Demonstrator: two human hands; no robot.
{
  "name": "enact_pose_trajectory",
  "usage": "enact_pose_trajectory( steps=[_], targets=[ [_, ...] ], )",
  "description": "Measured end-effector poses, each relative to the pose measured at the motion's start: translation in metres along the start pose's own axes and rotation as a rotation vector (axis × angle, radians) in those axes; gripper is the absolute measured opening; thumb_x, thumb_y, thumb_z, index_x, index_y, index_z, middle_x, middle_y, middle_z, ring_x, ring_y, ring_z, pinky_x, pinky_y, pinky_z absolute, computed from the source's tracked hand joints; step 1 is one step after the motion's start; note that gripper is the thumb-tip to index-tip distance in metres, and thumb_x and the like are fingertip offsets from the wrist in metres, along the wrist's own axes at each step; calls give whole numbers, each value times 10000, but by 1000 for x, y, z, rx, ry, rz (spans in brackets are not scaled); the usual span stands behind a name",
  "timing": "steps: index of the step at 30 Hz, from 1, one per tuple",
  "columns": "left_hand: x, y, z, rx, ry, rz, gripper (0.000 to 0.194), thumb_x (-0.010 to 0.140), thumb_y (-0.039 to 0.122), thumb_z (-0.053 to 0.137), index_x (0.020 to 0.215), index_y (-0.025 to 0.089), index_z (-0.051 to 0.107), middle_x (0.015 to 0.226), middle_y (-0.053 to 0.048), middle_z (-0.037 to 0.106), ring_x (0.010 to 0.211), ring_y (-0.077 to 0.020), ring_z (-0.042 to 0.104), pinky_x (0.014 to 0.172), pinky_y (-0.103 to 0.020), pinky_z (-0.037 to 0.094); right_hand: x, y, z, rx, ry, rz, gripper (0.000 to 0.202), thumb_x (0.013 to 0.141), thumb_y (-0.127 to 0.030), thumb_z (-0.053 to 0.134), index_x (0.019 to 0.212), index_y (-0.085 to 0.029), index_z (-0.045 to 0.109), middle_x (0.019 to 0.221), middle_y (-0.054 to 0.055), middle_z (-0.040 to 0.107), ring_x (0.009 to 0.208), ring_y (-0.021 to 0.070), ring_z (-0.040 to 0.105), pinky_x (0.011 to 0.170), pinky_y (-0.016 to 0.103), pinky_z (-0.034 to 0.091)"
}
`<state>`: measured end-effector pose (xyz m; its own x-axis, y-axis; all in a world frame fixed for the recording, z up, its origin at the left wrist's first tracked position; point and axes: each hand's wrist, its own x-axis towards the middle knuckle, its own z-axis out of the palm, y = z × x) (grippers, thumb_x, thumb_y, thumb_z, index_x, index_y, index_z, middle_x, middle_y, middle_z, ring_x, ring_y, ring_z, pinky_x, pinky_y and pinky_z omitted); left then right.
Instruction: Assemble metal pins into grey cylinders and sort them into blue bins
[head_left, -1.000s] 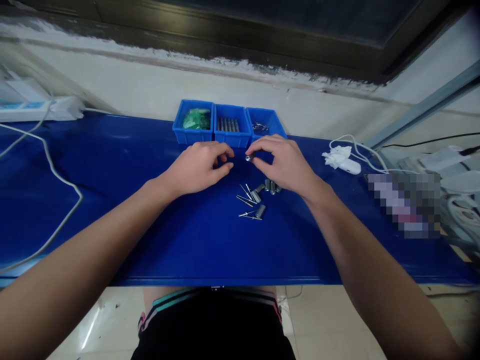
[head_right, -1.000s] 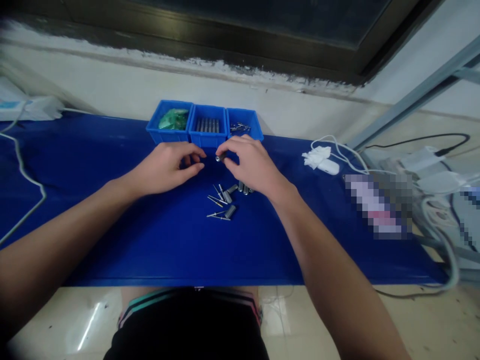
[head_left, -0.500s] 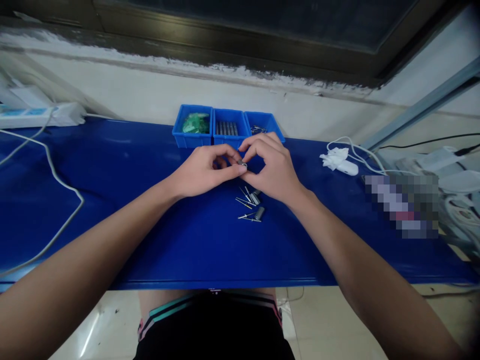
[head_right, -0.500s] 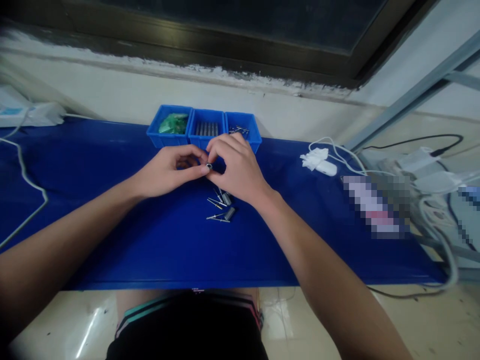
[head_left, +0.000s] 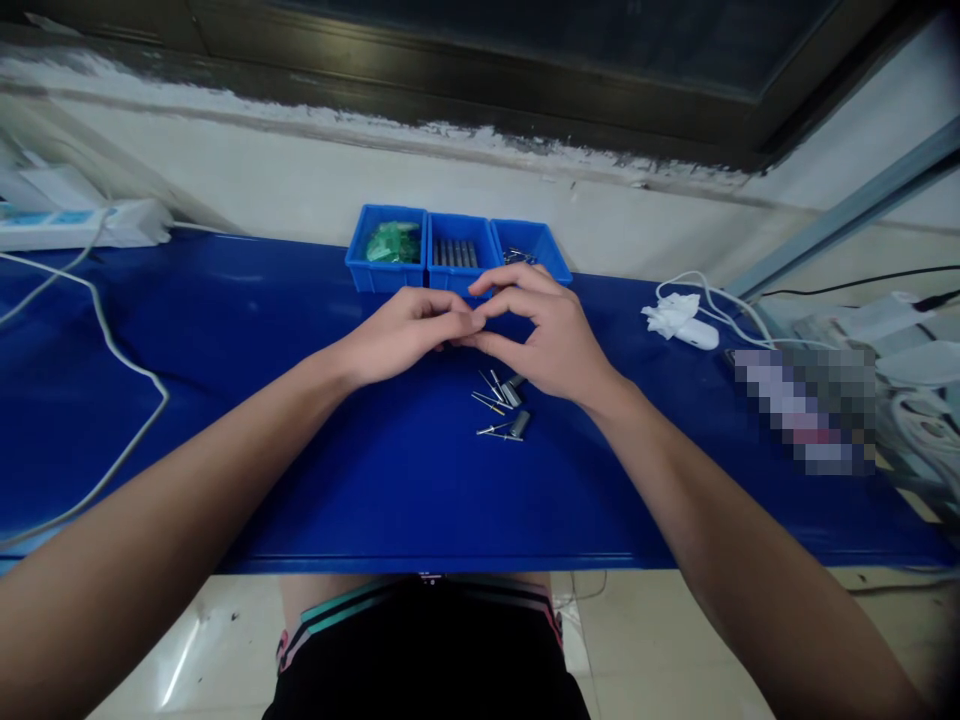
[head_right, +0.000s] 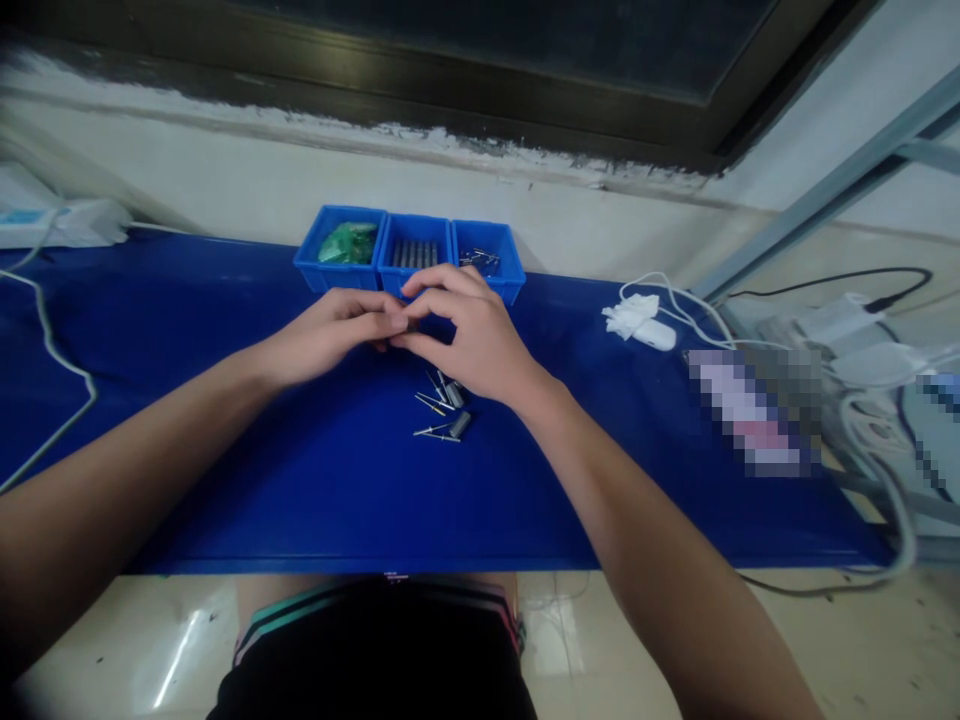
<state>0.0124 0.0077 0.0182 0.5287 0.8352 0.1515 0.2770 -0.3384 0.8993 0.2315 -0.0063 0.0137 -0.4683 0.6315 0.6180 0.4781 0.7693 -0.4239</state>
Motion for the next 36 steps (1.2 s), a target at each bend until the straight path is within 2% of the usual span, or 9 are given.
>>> enact_pose_trajectory(
  steps=[5,11,14,19,23,25,28,32,36],
  targets=[
    [1,-6,3,-131,-57,-30,416,975,587,643,879,191,723,859,-64,719,826,-206,690,750,-330,570,1,-5,11,24,100,44,251,876,-268,768,752,-269,550,1027,28,760,1045,259,703,1039,504,490],
    [0,-7,8,-279,-86,-131,412,996,549,501,958,191,702,936,-110,758,934,-261,753,823,-398,633,1,-5,14,8,181,86,410,913,-402,763,675,-265,458,956,43,742,973,258,680,1020,510,483],
    [-3,0,7,-300,-115,-126,388,1014,482,426,952,199,684,953,-109,762,956,-253,760,842,-400,639,2,-7,12,2,192,132,505,968,-489,724,619,-249,450,920,38,723,946,238,679,1023,487,485],
    [-3,4,5,-306,-139,-76,384,1029,447,395,939,206,681,1009,-97,757,953,-232,743,822,-371,624,2,-11,14,87,148,214,677,1054,-731,473,597,-240,568,796,41,663,870,207,676,939,423,518],
    [-3,-1,8,-168,2,62,246,952,440,644,1020,204,670,1023,-74,744,876,-200,705,785,-327,590,3,-9,17,194,124,376,760,1002,-864,362,663,-232,616,813,47,637,797,186,655,750,364,525],
    [-5,-2,11,25,81,194,346,924,440,739,1171,206,678,993,-52,732,842,-192,685,782,-318,568,3,-8,17,228,135,459,748,996,-872,364,743,-234,662,753,32,605,747,181,640,703,358,516],
    [-9,-3,12,329,135,350,466,976,504,732,1350,232,679,1047,-51,741,854,-199,683,812,-324,544,5,-8,15,224,128,550,758,1015,-861,313,804,-242,696,633,8,535,656,178,599,647,357,496],
    [-11,-3,10,483,178,470,352,1077,500,609,1273,235,733,1030,-59,749,902,-213,695,865,-325,529,5,-11,15,232,57,547,767,1032,-842,295,806,-240,714,582,3,511,608,170,576,613,344,482],
    [-9,-2,10,482,220,516,271,1090,431,572,1100,203,717,935,-44,731,842,-188,673,801,-296,504,2,-14,16,241,67,455,738,1069,-786,301,828,-227,717,612,8,563,636,168,594,642,330,495]
  ],
)
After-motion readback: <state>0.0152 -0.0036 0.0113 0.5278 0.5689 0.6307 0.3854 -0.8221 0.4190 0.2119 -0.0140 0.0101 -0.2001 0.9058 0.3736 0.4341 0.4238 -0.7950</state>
